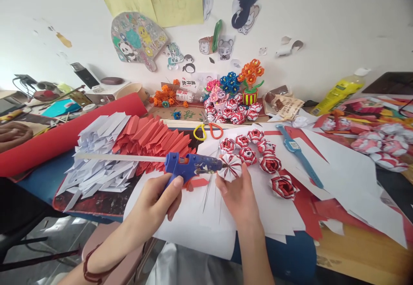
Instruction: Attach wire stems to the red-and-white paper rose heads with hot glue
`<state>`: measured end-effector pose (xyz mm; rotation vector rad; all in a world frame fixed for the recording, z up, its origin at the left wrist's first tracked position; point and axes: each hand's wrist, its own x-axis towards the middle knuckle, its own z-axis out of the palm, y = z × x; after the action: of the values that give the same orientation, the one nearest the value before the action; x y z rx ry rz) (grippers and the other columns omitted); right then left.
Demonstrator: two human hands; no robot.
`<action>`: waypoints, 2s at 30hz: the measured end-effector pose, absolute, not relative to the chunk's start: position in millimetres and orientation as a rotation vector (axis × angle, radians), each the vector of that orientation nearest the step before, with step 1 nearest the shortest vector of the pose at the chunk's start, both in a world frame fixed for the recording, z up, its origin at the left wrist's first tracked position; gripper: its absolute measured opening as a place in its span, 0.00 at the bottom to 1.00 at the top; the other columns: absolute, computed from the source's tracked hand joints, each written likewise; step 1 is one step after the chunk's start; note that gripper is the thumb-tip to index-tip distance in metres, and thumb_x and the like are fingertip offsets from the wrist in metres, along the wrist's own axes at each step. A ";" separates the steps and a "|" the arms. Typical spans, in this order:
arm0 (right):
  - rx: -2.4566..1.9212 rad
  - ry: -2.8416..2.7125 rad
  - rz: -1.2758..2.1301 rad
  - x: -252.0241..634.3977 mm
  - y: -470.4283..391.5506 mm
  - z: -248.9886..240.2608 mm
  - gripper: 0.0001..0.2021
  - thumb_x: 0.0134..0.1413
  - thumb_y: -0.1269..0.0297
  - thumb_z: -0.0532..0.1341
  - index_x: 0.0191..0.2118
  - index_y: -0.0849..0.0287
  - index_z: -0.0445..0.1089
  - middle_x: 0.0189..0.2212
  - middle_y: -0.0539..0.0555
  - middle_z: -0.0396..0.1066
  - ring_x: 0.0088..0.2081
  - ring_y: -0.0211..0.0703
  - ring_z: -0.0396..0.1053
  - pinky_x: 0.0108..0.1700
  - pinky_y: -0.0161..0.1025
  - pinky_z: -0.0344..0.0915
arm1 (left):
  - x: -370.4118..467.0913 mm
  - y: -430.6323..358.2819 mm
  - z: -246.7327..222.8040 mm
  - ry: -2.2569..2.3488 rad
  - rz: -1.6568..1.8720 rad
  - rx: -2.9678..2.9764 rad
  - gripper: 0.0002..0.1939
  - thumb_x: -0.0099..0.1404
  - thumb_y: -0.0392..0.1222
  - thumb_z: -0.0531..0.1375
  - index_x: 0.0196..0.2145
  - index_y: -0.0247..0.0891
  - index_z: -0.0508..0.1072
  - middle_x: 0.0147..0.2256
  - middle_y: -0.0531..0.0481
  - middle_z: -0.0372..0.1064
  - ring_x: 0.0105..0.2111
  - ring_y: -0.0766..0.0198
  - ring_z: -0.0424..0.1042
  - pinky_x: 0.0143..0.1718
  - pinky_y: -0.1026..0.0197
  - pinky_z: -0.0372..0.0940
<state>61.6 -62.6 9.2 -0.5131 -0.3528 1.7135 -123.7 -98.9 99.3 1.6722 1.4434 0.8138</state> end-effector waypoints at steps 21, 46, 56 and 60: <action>-0.472 -0.228 1.729 64.3 -64.0 8.9 0.08 0.59 0.56 0.64 0.39 0.53 0.74 0.36 0.48 0.72 0.25 0.33 0.57 0.25 0.33 0.60 | -121.8 -99.2 99.9 1.537 0.768 1.643 0.24 0.70 0.53 0.51 0.19 0.41 0.60 0.12 0.58 0.57 0.15 0.70 0.56 0.19 0.65 0.53; -0.484 -0.195 1.720 64.1 -63.2 5.8 0.07 0.59 0.57 0.64 0.40 0.53 0.76 0.41 0.49 0.75 0.31 0.35 0.67 0.26 0.33 0.63 | -123.1 -100.8 99.3 1.568 0.732 1.613 0.25 0.70 0.56 0.51 0.19 0.40 0.60 0.14 0.59 0.55 0.16 0.71 0.53 0.19 0.66 0.51; -0.467 -0.213 1.730 64.9 -64.3 5.5 0.07 0.60 0.57 0.64 0.39 0.52 0.75 0.40 0.48 0.75 0.27 0.33 0.62 0.25 0.33 0.61 | -120.5 -101.1 99.9 1.588 0.730 1.605 0.27 0.69 0.57 0.51 0.17 0.41 0.56 0.13 0.58 0.54 0.15 0.71 0.52 0.18 0.66 0.50; -0.474 -0.212 1.731 65.0 -64.1 4.5 0.07 0.60 0.57 0.63 0.41 0.52 0.75 0.40 0.48 0.74 0.26 0.33 0.61 0.25 0.33 0.61 | -119.8 -101.3 99.2 1.603 0.727 1.598 0.26 0.69 0.57 0.52 0.17 0.41 0.56 0.14 0.58 0.54 0.16 0.71 0.52 0.18 0.66 0.50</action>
<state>65.0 -64.1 4.5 -0.4735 -0.2121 1.7307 -119.8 -101.3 99.2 1.5979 1.6029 0.7270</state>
